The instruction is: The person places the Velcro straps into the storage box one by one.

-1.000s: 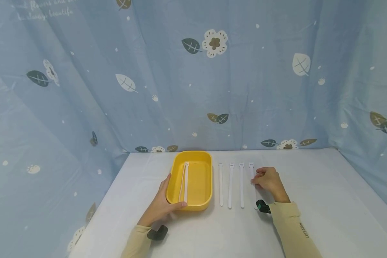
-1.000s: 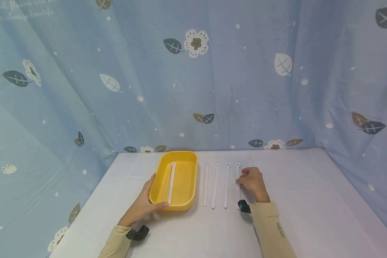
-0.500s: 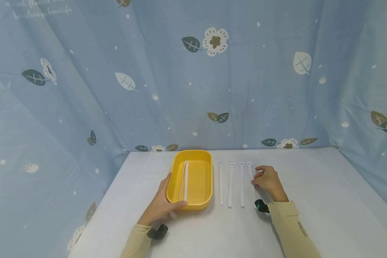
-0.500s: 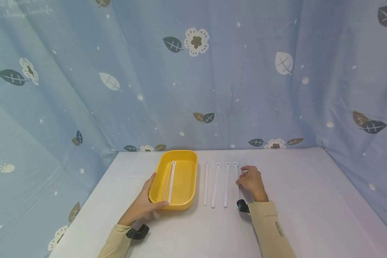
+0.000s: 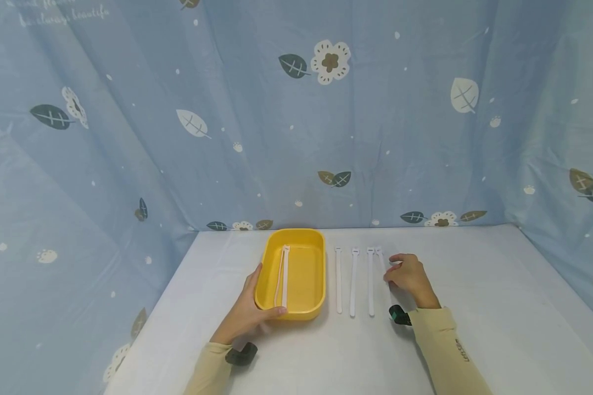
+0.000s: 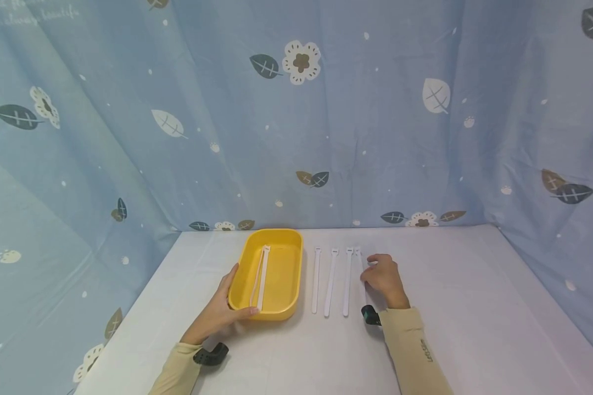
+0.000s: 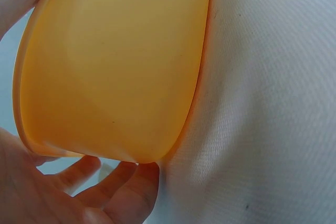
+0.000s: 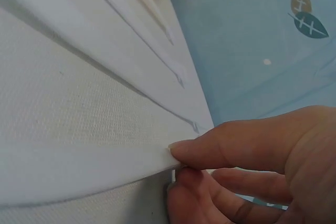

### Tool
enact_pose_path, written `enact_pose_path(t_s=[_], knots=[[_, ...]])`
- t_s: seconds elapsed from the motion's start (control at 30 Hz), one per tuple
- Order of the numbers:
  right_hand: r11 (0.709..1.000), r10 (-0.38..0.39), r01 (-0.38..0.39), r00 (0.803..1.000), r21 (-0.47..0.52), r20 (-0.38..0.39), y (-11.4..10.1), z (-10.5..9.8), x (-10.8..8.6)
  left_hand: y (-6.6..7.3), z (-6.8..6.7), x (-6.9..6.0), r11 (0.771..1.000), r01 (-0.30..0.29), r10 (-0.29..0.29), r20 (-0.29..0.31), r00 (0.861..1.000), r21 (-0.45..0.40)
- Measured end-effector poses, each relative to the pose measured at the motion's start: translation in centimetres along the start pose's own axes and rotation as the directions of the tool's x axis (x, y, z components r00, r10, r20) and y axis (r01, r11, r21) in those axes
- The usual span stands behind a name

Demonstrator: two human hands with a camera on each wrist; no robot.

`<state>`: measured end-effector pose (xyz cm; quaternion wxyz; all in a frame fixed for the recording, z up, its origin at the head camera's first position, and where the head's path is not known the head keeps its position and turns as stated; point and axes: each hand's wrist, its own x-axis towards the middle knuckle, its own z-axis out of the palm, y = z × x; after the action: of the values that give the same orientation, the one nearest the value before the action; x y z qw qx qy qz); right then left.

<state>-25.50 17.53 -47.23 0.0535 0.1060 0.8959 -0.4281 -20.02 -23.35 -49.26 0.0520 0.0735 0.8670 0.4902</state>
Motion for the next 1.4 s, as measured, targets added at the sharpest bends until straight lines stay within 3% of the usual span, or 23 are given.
enact_pose_path(t_s=[0.43,0.93,1.4], knots=[[0.999,-0.016,0.019,0.999,-0.042,0.051,-0.2,-0.3,-0.2,0.1,-0.1,-0.1,1.0,0.013,-0.013,0.0,1.0,0.014],[0.999,-0.026,0.024,0.999,0.036,0.036,0.3,-0.7,0.2,0.3,-0.1,0.0,1.0,0.004,-0.004,-0.005,1.0,0.005],[0.991,-0.028,0.022,0.999,0.134,0.041,-0.6,-1.4,-0.3,0.1,-0.1,0.0,1.0,0.007,-0.007,0.0,1.0,0.01]])
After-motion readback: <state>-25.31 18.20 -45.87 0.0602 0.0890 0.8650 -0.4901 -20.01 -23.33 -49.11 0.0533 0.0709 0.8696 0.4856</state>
